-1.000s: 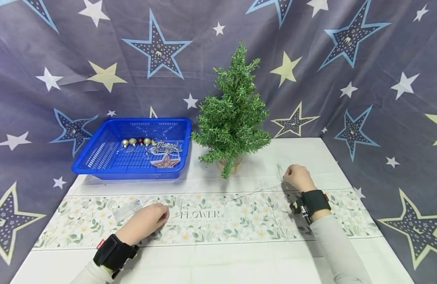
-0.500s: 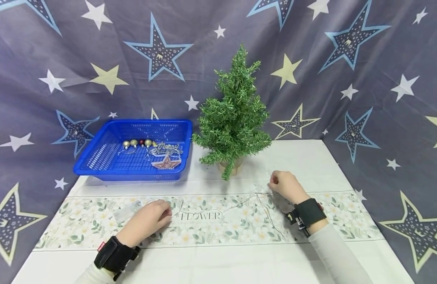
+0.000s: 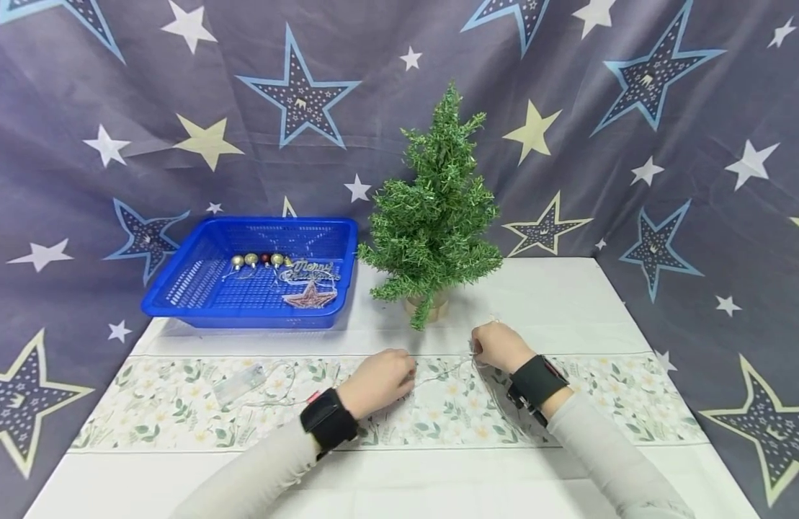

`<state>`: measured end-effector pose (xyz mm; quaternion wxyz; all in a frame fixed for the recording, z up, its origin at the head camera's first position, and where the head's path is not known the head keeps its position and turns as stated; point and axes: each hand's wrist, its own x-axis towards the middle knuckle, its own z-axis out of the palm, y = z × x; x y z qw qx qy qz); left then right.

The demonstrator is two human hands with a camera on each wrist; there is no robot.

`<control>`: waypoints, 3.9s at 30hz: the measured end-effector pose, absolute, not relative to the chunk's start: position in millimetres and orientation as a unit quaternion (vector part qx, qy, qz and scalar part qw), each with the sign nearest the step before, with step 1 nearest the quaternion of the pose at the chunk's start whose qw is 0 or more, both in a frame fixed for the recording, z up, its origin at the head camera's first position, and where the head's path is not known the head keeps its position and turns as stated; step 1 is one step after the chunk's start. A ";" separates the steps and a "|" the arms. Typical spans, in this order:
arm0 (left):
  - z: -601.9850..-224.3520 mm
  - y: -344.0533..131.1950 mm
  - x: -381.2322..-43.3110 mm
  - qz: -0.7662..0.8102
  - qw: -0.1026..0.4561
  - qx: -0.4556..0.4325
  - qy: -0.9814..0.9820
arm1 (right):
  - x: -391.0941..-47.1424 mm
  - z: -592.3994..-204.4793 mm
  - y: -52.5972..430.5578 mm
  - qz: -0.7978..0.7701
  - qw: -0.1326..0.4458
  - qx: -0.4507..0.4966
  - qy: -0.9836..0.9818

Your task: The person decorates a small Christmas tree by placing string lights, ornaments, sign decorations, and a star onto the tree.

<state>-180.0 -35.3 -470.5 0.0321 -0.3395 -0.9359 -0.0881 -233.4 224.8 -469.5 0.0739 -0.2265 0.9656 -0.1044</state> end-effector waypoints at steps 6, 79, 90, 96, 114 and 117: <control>-477.5 -4.8 -182.7 -0.031 0.029 -0.343 -0.938 | -230.7 -474.4 230.5 -0.153 0.053 -0.232 0.959; -485.8 -17.7 -161.9 -0.035 0.042 -0.377 -0.925 | -206.7 -473.7 193.3 -0.243 0.085 -0.328 0.909; -487.1 -16.1 -157.8 -0.034 0.051 -0.427 -0.902 | -212.4 -473.3 195.9 -0.267 0.011 -0.259 0.928; -487.9 -10.7 -157.3 -0.034 0.048 -0.456 -0.888 | -218.0 -475.3 181.8 -0.235 0.018 -0.286 0.929; -476.4 -25.7 -175.7 -0.124 0.000 -0.352 -0.928 | -185.4 -468.5 175.2 -0.216 0.057 -0.329 0.917; -480.3 -18.0 -171.1 -0.123 -0.020 -0.365 -0.923 | -178.4 -467.5 183.3 -0.231 0.030 -0.299 0.925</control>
